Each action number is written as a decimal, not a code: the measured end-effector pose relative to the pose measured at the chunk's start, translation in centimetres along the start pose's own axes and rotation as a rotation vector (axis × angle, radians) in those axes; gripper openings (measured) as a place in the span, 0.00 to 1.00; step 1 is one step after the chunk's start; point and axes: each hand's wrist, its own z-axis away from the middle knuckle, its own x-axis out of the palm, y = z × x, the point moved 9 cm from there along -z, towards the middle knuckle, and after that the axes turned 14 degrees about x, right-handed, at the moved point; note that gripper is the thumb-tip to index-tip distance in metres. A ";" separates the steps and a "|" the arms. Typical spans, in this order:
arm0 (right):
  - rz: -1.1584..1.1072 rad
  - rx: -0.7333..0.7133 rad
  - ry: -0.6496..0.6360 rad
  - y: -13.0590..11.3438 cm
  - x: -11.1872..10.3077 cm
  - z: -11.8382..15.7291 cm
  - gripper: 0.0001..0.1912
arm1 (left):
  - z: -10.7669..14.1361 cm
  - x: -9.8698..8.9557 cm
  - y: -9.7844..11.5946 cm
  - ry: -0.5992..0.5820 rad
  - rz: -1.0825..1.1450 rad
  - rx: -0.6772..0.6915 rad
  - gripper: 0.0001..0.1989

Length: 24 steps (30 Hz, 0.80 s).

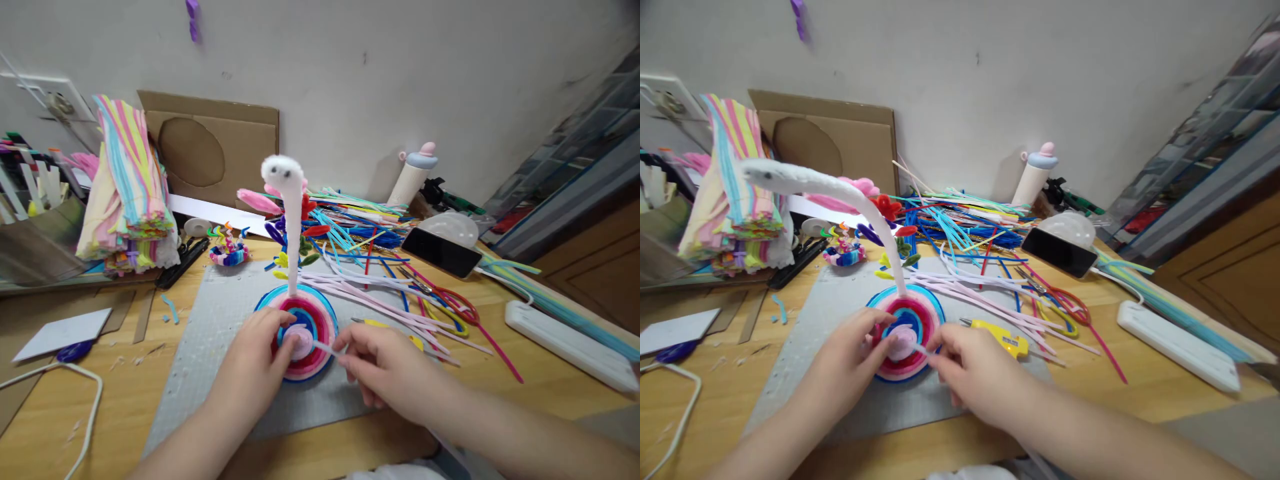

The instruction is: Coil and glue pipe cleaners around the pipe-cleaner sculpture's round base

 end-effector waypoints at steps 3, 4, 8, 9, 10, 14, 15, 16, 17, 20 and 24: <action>0.116 -0.067 0.094 -1.4 -1.2 -1.9 0.08 | -0.5 0.4 -0.9 -0.014 -0.167 0.131 0.07; 0.182 -0.099 0.123 -1.9 -1.3 -2.4 0.08 | -0.5 0.8 -1.0 -0.023 -0.192 0.169 0.07; 0.410 -0.281 0.312 -4.5 -1.6 -3.1 0.08 | -0.2 1.9 -0.8 -0.052 -0.234 0.270 0.11; 0.444 -0.318 0.359 -5.0 -1.7 -3.0 0.08 | -0.2 2.1 -0.7 -0.059 -0.236 0.278 0.11; 0.466 -0.340 0.392 -5.3 -1.8 -2.8 0.08 | -0.1 2.2 -0.7 -0.068 -0.236 0.281 0.12; 0.374 -0.300 0.382 -5.1 -2.8 -2.2 0.07 | 0.0 2.1 -0.7 -0.074 -0.221 0.246 0.12; 0.294 -0.276 0.347 -4.8 -2.9 -2.0 0.06 | 0.1 1.8 -0.6 -0.053 -0.198 0.234 0.11; 0.197 -0.251 0.292 -4.4 -2.8 -1.9 0.04 | 0.2 1.4 -0.5 -0.025 -0.158 0.228 0.12; 0.093 -0.223 0.218 -4.0 -2.5 -1.7 0.01 | 0.3 1.1 -0.2 -0.003 -0.100 0.232 0.14; -0.179 -0.127 0.006 -2.6 -0.4 -0.9 0.07 | 0.9 1.7 2.0 -0.105 0.121 0.353 0.16; -0.238 0.017 -0.140 -0.2 2.1 0.7 0.08 | 2.0 3.7 4.6 -0.375 0.143 0.470 0.08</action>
